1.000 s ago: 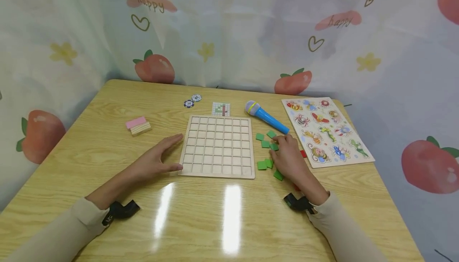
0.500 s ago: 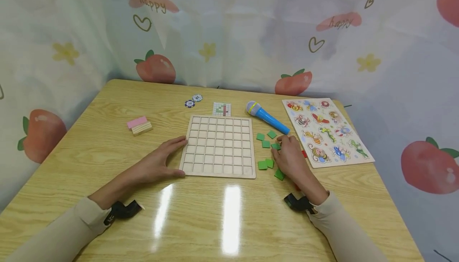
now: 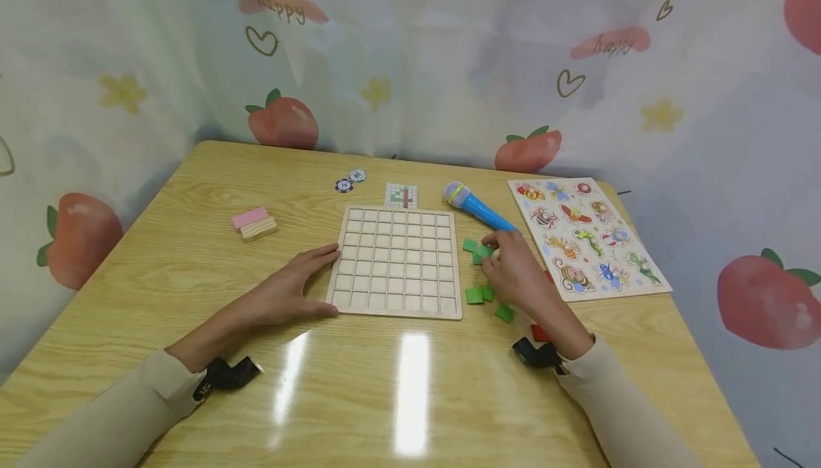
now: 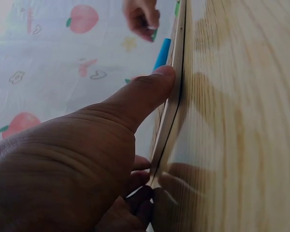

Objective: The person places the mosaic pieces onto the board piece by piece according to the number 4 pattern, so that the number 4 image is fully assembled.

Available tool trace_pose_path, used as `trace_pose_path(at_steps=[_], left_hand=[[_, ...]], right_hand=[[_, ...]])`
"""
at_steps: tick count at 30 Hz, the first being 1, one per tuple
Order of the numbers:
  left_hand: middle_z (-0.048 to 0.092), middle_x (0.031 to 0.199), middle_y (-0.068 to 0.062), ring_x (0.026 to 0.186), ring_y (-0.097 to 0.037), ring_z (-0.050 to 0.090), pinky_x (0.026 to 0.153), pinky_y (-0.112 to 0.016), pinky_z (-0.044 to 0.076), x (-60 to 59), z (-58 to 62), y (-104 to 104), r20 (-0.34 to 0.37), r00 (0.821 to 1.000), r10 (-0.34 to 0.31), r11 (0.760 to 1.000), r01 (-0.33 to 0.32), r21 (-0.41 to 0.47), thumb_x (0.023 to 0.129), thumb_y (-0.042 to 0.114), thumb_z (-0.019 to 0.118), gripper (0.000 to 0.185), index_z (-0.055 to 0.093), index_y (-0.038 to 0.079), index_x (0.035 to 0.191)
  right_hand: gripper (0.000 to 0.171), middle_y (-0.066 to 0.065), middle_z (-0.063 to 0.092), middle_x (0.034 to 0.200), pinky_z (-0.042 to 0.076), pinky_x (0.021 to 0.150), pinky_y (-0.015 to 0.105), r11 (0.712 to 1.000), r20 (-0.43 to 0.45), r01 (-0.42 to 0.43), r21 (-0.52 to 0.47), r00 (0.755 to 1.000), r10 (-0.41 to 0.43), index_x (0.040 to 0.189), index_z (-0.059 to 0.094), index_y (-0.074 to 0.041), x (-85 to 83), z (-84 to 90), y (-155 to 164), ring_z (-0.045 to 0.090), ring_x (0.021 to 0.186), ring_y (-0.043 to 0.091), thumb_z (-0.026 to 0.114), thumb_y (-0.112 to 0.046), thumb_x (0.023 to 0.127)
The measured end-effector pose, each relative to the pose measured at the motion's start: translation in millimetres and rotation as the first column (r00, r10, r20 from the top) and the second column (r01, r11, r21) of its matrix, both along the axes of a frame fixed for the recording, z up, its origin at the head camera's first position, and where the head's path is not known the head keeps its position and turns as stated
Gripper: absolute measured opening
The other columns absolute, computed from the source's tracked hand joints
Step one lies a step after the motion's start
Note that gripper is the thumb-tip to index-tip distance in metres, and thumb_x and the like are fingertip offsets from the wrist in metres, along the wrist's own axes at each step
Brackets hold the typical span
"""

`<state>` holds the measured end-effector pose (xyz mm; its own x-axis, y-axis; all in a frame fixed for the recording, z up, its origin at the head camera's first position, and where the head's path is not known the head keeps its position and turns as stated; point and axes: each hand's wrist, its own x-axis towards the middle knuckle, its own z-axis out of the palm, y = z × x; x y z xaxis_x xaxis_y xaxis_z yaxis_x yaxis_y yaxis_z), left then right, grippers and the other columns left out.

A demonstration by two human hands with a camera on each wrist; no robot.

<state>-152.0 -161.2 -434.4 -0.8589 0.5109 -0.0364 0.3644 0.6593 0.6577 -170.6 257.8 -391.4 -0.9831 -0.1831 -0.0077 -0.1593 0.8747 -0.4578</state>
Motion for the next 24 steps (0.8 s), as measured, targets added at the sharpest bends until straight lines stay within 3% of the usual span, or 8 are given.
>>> trace_pose_path(at_steps=[3, 6, 10, 13, 17, 24], left_hand=[[0.026, 0.178, -0.010, 0.164, -0.039, 0.026, 0.130, -0.059, 0.030, 1.1, 0.6, 0.0, -0.001, 1.000, 0.001, 1.000, -0.001, -0.005, 0.084, 0.045, 0.091, 0.108, 0.034, 0.006, 0.167], [0.026, 0.178, -0.010, 0.164, -0.038, 0.026, 0.130, -0.059, 0.030, 1.3, 0.9, 0.4, -0.005, 1.000, 0.003, 1.000, -0.003, -0.005, 0.084, 0.045, 0.091, 0.107, 0.034, 0.006, 0.167], [0.027, 0.178, -0.010, 0.164, -0.038, 0.027, 0.130, -0.058, 0.031, 0.9, 1.0, 1.0, -0.010, 1.000, -0.004, 1.000, 0.004, -0.006, 0.085, 0.044, 0.091, 0.107, 0.034, 0.005, 0.167], [0.026, 0.178, -0.010, 0.164, -0.038, 0.026, 0.131, -0.057, 0.030, 0.4, 0.7, 1.0, -0.005, 1.000, -0.012, 1.000, 0.012, -0.011, 0.085, 0.044, 0.090, 0.107, 0.033, 0.005, 0.167], [0.024, 0.179, -0.010, 0.165, -0.037, 0.025, 0.131, -0.057, 0.030, 0.3, 0.3, -0.1, 0.001, 1.000, -0.013, 1.000, 0.014, -0.020, 0.086, 0.044, 0.090, 0.108, 0.032, 0.005, 0.168], [0.025, 0.179, -0.008, 0.165, -0.036, 0.025, 0.131, -0.056, 0.030, 1.2, 2.0, -3.9, -0.004, 1.000, -0.002, 1.000, 0.002, -0.013, 0.085, 0.045, 0.090, 0.109, 0.032, 0.006, 0.168]], right_hand=[[0.036, 0.024, 0.059, 0.132, 0.055, 0.084, 0.045, 0.994, -0.025, -0.108, 0.021, 0.994, 0.108, 0.138, 0.063, 0.002, -15.1, 11.4, -24.0, 0.061, 0.107, 0.036, 0.063, -0.011, 0.104], [0.035, 0.025, 0.060, 0.133, 0.057, 0.086, 0.047, 0.973, -0.026, -0.220, 0.068, 0.975, 0.223, 0.137, 0.064, 0.003, -42.3, 18.0, -51.2, 0.063, 0.108, 0.037, 0.064, -0.008, 0.104], [0.037, 0.025, 0.057, 0.135, 0.055, 0.091, 0.048, 0.940, 0.047, -0.322, 0.113, 0.947, 0.319, 0.142, 0.061, 0.002, -81.7, 13.5, -79.2, 0.062, 0.113, 0.037, 0.062, -0.010, 0.107], [0.037, 0.025, 0.054, 0.138, 0.053, 0.097, 0.047, 0.924, 0.125, -0.363, 0.122, 0.929, 0.349, 0.144, 0.057, 0.001, -102.2, 6.2, -90.7, 0.059, 0.121, 0.037, 0.059, -0.012, 0.109], [0.031, 0.026, 0.054, 0.139, 0.052, 0.106, 0.049, 0.911, 0.163, -0.397, 0.115, 0.912, 0.377, 0.140, 0.058, 0.000, -116.0, -0.1, -97.0, 0.058, 0.126, 0.039, 0.056, -0.010, 0.110], [0.024, 0.022, 0.056, 0.132, 0.054, 0.098, 0.048, 0.926, 0.146, -0.374, 0.053, 0.920, 0.363, 0.132, 0.063, -0.001, -120.3, -3.8, -100.5, 0.061, 0.116, 0.038, 0.057, -0.006, 0.109]])
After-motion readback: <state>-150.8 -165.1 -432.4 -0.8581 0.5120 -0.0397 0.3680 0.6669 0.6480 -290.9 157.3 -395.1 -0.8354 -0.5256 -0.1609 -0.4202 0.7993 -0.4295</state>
